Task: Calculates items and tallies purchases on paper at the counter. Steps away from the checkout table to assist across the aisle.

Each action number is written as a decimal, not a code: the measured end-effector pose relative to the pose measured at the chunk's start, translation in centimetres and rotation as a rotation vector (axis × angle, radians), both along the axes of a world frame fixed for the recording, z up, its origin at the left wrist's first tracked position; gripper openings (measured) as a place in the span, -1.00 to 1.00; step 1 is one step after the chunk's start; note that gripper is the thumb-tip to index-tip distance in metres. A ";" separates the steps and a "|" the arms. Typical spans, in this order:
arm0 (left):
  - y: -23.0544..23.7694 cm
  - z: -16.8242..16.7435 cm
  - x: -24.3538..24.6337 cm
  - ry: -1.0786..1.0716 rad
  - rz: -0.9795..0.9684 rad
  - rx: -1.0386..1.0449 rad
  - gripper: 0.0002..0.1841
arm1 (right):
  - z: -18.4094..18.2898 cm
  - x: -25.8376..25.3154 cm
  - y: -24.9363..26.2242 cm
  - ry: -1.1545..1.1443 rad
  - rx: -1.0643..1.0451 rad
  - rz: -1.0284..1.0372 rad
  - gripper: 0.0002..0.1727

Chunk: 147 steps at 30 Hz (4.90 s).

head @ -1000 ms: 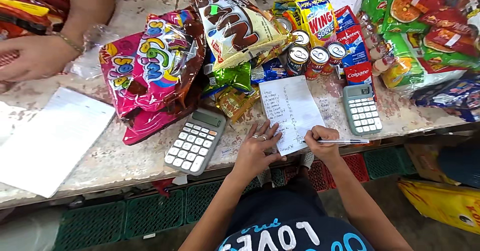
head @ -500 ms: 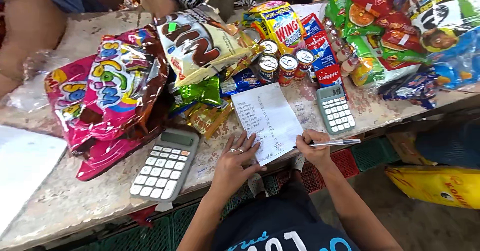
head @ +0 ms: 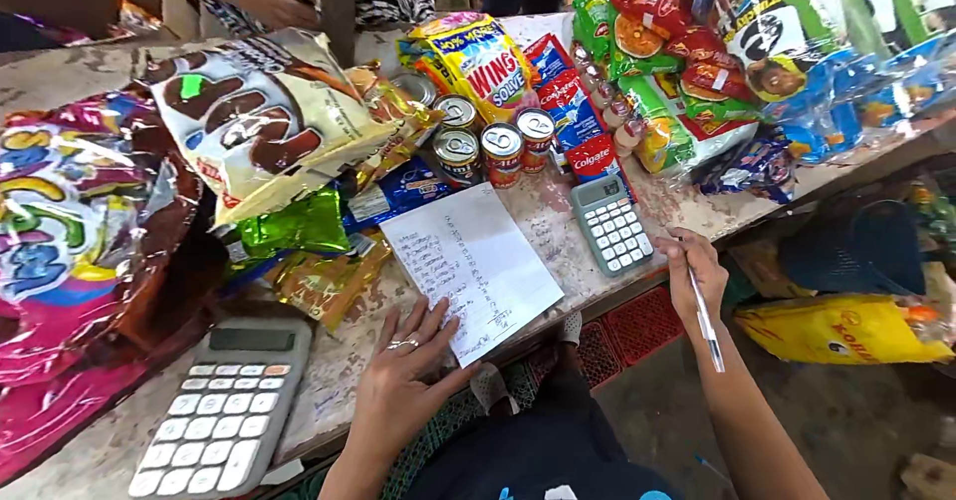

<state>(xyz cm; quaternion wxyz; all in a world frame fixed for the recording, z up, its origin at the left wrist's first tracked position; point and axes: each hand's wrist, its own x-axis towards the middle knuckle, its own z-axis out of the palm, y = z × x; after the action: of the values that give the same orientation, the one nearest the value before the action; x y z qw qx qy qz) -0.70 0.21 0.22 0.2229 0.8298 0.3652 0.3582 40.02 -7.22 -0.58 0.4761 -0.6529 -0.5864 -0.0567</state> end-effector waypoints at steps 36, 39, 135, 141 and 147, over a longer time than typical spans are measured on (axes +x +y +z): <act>0.1 0.1 0.1 -0.029 0.028 -0.006 -0.39 | 0.1 -0.6 2.0 -0.022 0.055 -0.059 -0.66; 0.1 -0.1 0.1 -0.032 0.029 0.002 -0.39 | -0.4 -0.9 2.8 -0.047 0.029 -0.019 -0.67; 0.0 0.4 -0.1 -0.017 0.048 -0.075 -0.40 | -3.3 -14.9 7.1 0.389 -0.163 0.559 -0.61; -0.1 0.3 -0.2 -0.013 0.049 -0.073 -0.40 | -3.5 -15.0 7.0 0.354 -0.169 0.539 -0.62; 0.0 0.5 -0.1 -0.008 0.044 -0.075 -0.40 | -3.4 -15.0 7.1 0.371 -0.168 0.556 -0.61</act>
<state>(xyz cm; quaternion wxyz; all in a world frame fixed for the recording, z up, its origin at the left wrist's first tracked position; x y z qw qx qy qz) -0.85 0.25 0.69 0.2471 0.8112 0.3956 0.3525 25.05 -0.12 -4.00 0.5164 -0.5042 -0.6480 0.2433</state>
